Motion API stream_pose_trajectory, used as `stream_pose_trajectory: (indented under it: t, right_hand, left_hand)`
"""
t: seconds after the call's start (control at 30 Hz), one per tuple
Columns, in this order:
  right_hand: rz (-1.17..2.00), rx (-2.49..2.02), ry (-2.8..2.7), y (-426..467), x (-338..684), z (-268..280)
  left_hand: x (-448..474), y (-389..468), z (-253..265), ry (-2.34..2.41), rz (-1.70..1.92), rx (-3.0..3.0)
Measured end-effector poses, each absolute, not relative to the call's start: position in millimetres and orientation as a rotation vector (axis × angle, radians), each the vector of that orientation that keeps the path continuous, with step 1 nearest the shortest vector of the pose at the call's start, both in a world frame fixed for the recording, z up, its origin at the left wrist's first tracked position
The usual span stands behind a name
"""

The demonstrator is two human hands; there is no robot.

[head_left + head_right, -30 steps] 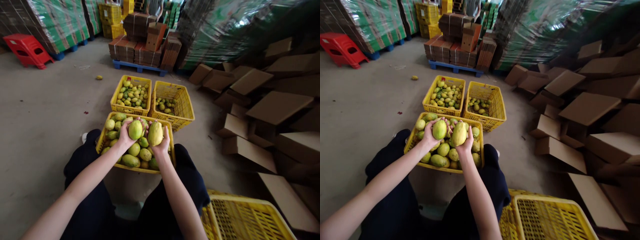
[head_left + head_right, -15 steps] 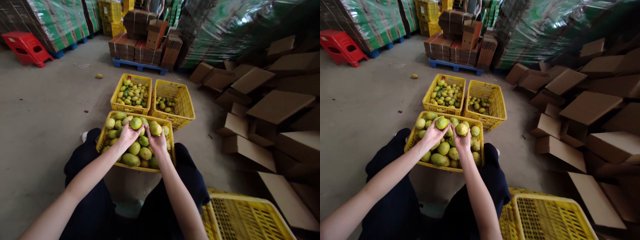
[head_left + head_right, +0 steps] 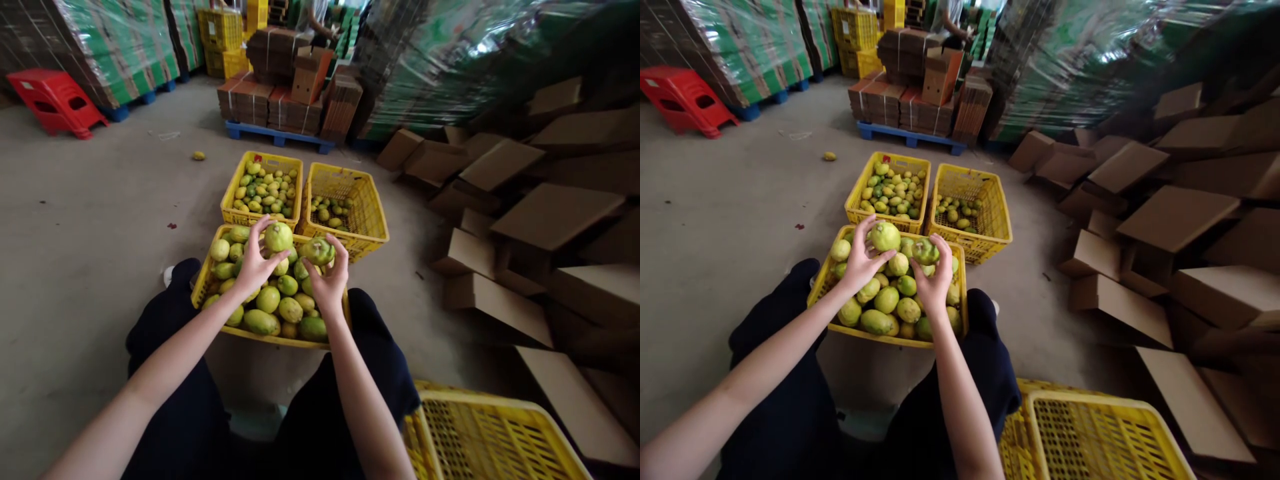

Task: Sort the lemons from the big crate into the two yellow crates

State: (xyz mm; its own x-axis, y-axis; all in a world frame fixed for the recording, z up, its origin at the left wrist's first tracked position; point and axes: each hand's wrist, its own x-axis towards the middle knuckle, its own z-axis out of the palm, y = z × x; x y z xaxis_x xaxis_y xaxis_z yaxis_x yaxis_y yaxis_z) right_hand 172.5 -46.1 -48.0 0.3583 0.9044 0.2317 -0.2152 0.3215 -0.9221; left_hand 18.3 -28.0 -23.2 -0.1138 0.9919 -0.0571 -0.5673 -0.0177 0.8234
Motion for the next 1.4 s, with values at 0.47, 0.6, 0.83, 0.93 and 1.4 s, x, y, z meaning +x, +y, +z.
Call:
stream_pose_trajectory:
  t: [0.47, 0.6, 0.83, 0.93, 1.4]
  right_hand:
    - [0.816, -0.921, -0.93, -50.8, 166.4, -45.3]
    - [0.828, -0.896, -0.936, -51.3, 166.2, -40.8]
    - [1.259, -0.818, -0.667, -44.2, 174.2, -45.2]
    - [1.475, -0.741, -0.509, -38.4, 176.0, -49.4]
    - [1.656, -0.545, -0.192, -39.5, 181.9, -49.8]
  left_hand:
    - [8.1, -31.8, -22.1, 0.871, 1.452, 1.218]
    - [5.4, -30.1, -23.4, 0.896, 1.402, 1.259]
    - [1.5, -15.8, -21.9, 0.703, 1.157, 0.566]
    - [2.4, -12.5, -26.4, 0.634, 0.998, 0.364]
    - [10.2, -18.4, -33.0, 0.752, 0.879, 0.232]
